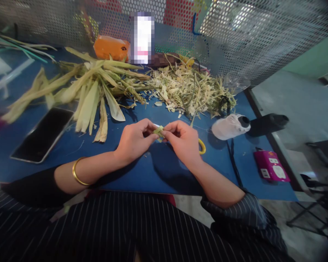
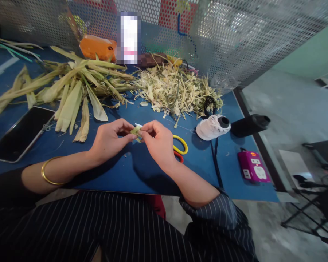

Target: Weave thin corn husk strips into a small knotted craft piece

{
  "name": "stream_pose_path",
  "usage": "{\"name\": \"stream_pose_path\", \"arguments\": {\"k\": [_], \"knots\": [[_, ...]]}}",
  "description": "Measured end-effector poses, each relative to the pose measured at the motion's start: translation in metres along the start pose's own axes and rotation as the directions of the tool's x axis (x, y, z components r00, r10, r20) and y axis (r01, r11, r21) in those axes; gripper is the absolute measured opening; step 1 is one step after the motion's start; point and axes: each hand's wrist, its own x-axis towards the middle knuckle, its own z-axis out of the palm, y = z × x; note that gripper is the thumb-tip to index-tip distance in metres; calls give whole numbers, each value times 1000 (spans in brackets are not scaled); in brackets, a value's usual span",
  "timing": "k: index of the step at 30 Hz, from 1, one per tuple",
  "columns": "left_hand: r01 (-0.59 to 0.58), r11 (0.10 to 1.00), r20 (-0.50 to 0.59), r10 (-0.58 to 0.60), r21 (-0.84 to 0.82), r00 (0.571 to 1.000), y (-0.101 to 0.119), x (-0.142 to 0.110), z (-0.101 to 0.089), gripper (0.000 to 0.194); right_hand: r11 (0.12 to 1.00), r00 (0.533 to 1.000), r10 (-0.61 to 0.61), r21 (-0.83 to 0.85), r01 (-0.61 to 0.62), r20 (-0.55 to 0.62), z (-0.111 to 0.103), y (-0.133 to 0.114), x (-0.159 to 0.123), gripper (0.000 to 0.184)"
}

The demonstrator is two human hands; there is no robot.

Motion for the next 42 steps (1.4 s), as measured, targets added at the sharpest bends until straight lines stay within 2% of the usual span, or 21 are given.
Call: {"name": "stream_pose_path", "arguments": {"k": [4,9,12,15,18,25,30,33,42], "knots": [[-54,995,33,52,83,998,0,1,-3,11,989,997,67,127,-71,34,0,1,3,25],[-73,989,86,62,127,994,0,3,-7,12,990,997,58,126,-64,56,-1,2,2,26],[-60,989,63,52,136,997,2,4,-9,12,987,997,35,154,-45,70,0,1,1,26],[-47,986,45,40,161,998,4,5,-12,23,985,998,24,170,-34,59,2,1,1,27],[-65,973,57,53,222,997,6,5,-13,31,984,998,37,173,-45,47,3,3,2,28],[-137,933,145,92,334,985,6,5,-13,28,985,996,65,157,-73,59,6,7,0,28],[-111,951,113,81,289,990,5,7,-13,33,992,999,38,118,-41,34,6,6,-2,23],[-102,958,106,76,268,991,3,7,-12,24,997,999,11,77,-14,46,5,6,-3,17],[-137,954,147,100,267,984,-1,3,-7,29,967,972,164,166,-192,171,0,8,4,36]]}}
